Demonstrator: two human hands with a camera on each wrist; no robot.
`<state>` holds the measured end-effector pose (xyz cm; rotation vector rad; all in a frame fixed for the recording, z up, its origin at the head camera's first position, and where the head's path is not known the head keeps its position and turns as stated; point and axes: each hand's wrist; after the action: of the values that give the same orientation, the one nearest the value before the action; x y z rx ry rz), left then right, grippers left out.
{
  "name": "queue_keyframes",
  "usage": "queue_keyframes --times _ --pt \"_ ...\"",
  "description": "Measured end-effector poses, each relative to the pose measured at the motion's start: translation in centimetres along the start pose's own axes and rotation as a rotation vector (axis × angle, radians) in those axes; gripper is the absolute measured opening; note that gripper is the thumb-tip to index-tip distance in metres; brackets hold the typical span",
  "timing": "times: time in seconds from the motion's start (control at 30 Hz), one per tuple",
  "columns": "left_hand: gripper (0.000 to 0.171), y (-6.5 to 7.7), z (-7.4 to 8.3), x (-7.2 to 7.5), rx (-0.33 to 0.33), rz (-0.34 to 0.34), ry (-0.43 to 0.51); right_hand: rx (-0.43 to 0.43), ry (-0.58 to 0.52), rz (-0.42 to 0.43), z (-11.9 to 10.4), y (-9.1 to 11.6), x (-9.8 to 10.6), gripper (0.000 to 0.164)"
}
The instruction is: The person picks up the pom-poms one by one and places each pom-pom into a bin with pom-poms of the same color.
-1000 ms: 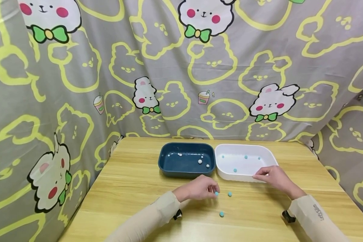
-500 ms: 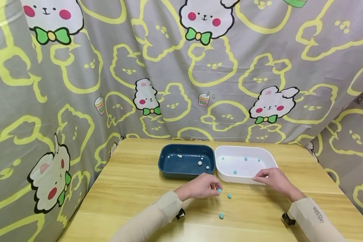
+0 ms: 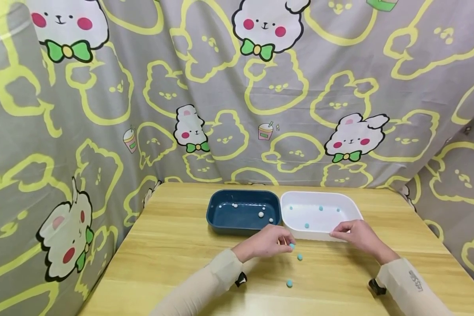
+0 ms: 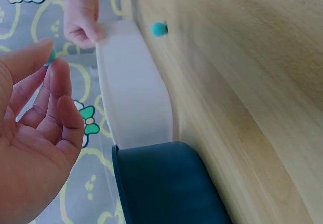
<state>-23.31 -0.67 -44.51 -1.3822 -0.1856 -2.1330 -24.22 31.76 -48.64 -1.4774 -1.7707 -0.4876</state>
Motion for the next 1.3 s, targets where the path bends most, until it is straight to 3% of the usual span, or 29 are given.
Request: queue_keyframes --times 0.43,1.03,1.3 --pt "0.009 -0.8 0.4 -0.1 0.032 0.007 0.015 0.001 -0.001 0.011 0.1 0.1 -0.1 0.018" --pt "0.009 -0.6 0.0 -0.8 0.106 0.019 0.068 0.01 -0.007 0.003 0.1 0.3 -0.2 0.02" --pt "0.01 -1.2 0.6 0.1 0.12 0.024 0.089 -0.001 0.0 0.006 0.1 0.2 -0.2 0.021"
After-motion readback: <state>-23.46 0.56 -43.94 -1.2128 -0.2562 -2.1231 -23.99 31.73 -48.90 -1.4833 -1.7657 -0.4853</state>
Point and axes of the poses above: each hand's wrist, its own y-axis away from the middle knuckle, its own x-axis out of the back of the hand, z = x × y, and after that the axes turned 5 degrees about -y, right-handed
